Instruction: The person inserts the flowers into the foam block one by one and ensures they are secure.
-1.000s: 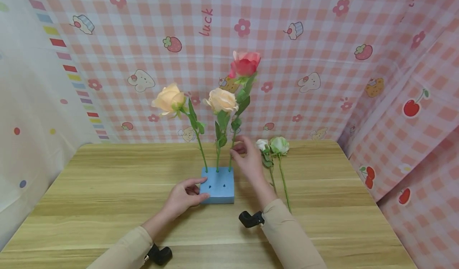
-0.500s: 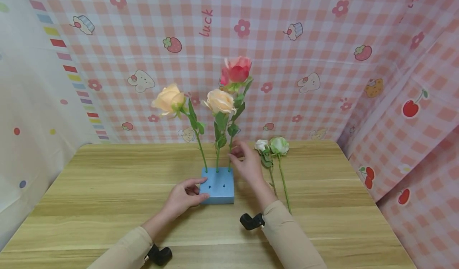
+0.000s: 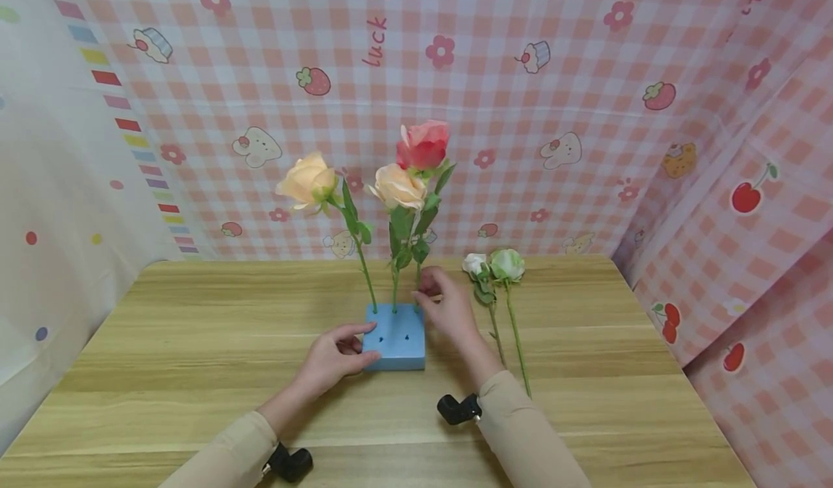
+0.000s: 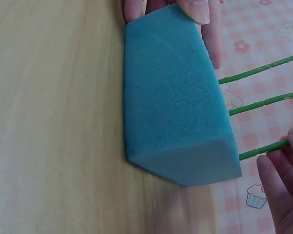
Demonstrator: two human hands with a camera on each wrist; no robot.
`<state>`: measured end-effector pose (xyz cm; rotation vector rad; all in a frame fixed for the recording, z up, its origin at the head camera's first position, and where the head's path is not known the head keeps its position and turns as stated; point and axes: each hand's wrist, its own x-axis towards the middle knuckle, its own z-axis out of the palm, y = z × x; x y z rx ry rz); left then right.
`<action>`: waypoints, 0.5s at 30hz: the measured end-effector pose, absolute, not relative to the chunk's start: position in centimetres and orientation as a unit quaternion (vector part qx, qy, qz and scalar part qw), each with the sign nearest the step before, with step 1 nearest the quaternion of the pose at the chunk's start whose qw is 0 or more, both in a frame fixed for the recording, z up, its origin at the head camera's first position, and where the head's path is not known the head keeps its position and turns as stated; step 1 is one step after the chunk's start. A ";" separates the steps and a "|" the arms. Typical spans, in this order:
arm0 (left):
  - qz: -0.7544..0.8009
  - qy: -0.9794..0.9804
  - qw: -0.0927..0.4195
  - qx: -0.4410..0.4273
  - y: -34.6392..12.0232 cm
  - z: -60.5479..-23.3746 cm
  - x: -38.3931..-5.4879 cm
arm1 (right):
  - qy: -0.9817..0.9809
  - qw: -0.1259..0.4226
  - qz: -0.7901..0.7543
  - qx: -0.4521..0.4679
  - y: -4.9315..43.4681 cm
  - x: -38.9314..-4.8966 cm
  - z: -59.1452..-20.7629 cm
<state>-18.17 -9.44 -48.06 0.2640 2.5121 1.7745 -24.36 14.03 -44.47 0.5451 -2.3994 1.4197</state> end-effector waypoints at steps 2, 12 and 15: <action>0.576 0.813 0.027 0.085 -9.4 -48.1 -18.2 | -0.835 0.143 0.497 0.189 14.1 -24.3 -44.6; 0.579 0.811 0.029 0.084 -9.4 -48.0 -18.1 | -0.841 0.073 0.513 0.155 16.1 -22.7 -45.2; 0.580 0.810 0.030 0.083 -9.4 -48.1 -18.2 | -0.842 0.064 0.515 0.146 17.0 -22.4 -45.3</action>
